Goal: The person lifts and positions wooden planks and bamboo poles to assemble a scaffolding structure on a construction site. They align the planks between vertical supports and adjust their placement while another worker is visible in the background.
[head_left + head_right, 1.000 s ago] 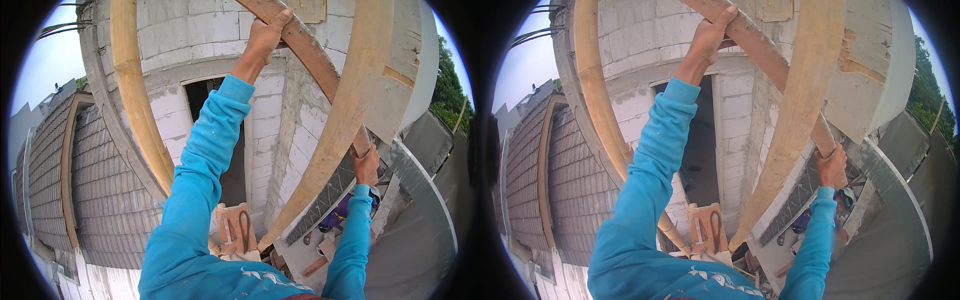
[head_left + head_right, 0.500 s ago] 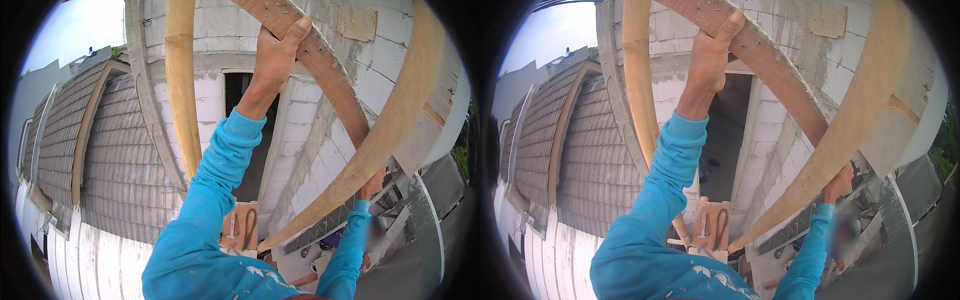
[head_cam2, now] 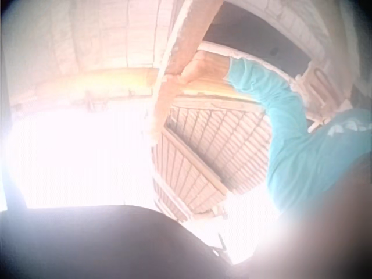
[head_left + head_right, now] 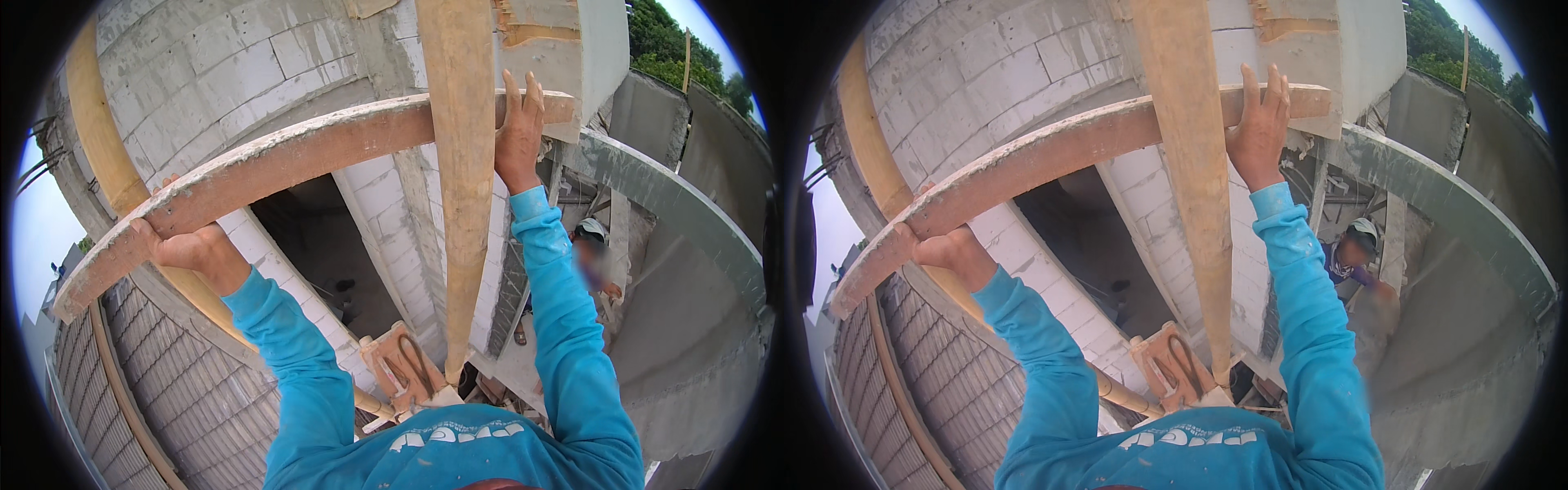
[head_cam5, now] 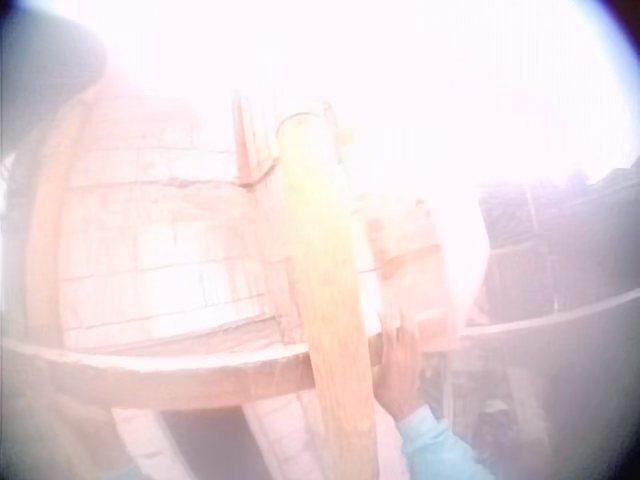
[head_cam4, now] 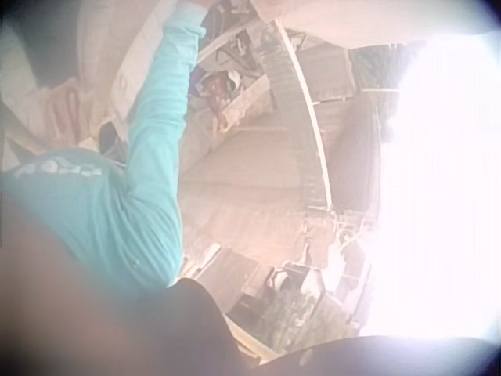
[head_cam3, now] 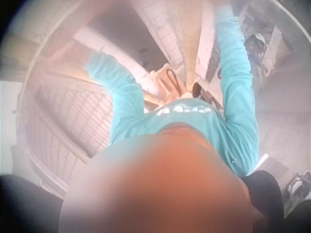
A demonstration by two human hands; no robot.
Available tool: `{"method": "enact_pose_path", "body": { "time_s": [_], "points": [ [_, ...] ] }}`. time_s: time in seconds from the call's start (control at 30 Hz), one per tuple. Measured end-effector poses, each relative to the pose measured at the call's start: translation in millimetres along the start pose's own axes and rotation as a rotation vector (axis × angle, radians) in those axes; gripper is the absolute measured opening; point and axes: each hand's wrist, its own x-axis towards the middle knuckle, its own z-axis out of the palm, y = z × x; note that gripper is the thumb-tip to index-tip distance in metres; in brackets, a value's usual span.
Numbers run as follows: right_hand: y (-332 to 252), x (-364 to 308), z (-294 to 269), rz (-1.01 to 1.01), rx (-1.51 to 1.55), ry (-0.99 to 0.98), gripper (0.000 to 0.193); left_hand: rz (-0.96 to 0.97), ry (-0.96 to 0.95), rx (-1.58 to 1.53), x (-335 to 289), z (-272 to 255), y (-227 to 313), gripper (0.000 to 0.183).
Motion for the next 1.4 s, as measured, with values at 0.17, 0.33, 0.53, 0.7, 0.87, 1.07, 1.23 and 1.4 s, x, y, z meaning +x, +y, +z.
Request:
{"method": "enact_pose_path", "body": {
  "time_s": [0.17,0.33,0.53,0.7,0.87,1.07,1.23,1.4],
  "points": [
    [1,2,-5,0.062,-0.006,0.001,0.095,0.011,0.091,-0.069,1,12,-15,0.046],
    [4,-5,3,0.401,0.063,0.028,0.118,0.005,0.123,-0.229,3,20,-31,0.043],
    [3,-12,15,0.775,0.711,0.018,0.104,0.072,0.159,-0.193,-3,29,-32,0.048],
    [42,14,12,0.706,1.331,-0.223,0.058,0.042,0.141,-0.247,-6,39,-34,0.054],
    [6,31,17,0.852,1.867,-0.193,0.043,0.072,0.165,-0.231,14,21,-31,0.051],
    [-43,46,-4,0.846,1.602,-0.203,0.057,0.114,0.12,-0.085,62,-13,-28,0.061],
    [-48,49,-7,0.86,1.614,-0.269,0.055,0.108,0.15,-0.075,84,-28,-13,0.062],
    [-45,42,-16,0.906,1.502,-0.233,0.057,0.09,0.126,-0.142,86,-37,-18,0.055]
  ]
}}
